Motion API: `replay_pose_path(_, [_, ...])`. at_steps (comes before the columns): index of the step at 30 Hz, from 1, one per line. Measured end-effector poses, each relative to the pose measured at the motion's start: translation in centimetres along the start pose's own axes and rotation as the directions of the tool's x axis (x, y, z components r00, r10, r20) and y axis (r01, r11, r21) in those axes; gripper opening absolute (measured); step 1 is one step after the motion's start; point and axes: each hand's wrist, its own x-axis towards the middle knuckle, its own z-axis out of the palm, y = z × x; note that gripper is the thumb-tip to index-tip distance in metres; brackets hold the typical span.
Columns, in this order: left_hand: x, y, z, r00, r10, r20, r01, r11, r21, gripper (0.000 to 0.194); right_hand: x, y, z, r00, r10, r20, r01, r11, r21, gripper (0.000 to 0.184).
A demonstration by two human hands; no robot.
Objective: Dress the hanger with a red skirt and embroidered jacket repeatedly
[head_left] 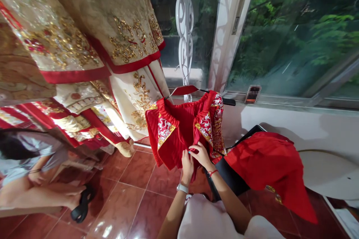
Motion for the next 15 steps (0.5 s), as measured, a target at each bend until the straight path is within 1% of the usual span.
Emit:
replay_pose_path(3, [-0.6,-0.3,0.3,0.998,-0.035,-0.049,0.033,0.999,-0.039,0.030,-0.3,-0.5,0.2,0.998,-0.055,0.010,0.055,0.998,0.002,0.022])
replay_pose_path(6, [-1.0,-0.1,0.1,0.999,-0.020,-0.050,0.013,0.991,-0.133,0.026,-0.6,-0.9,0.5,0.993,-0.087,0.083,0.086,0.996,0.016,0.018])
replay_pose_path(8, [-1.0,0.3,-0.2,0.999,-0.003,-0.039,-0.004,0.985,-0.171,0.023,-0.6,-1.0,0.6,0.991,-0.086,0.101,0.087,0.996,-0.002,0.019])
replay_pose_path(12, [-0.9,1.3,-1.2,1.000,-0.022,-0.015,0.019,0.986,-0.168,0.019,-0.5,-0.9,0.8,0.997,-0.057,0.051,0.058,0.998,-0.022,0.015])
replay_pose_path(15, [-0.9,1.7,-1.8,0.998,-0.043,-0.042,0.038,0.993,-0.114,0.021,-0.6,-0.7,1.5,0.999,-0.043,-0.028,0.043,0.999,0.012,0.014])
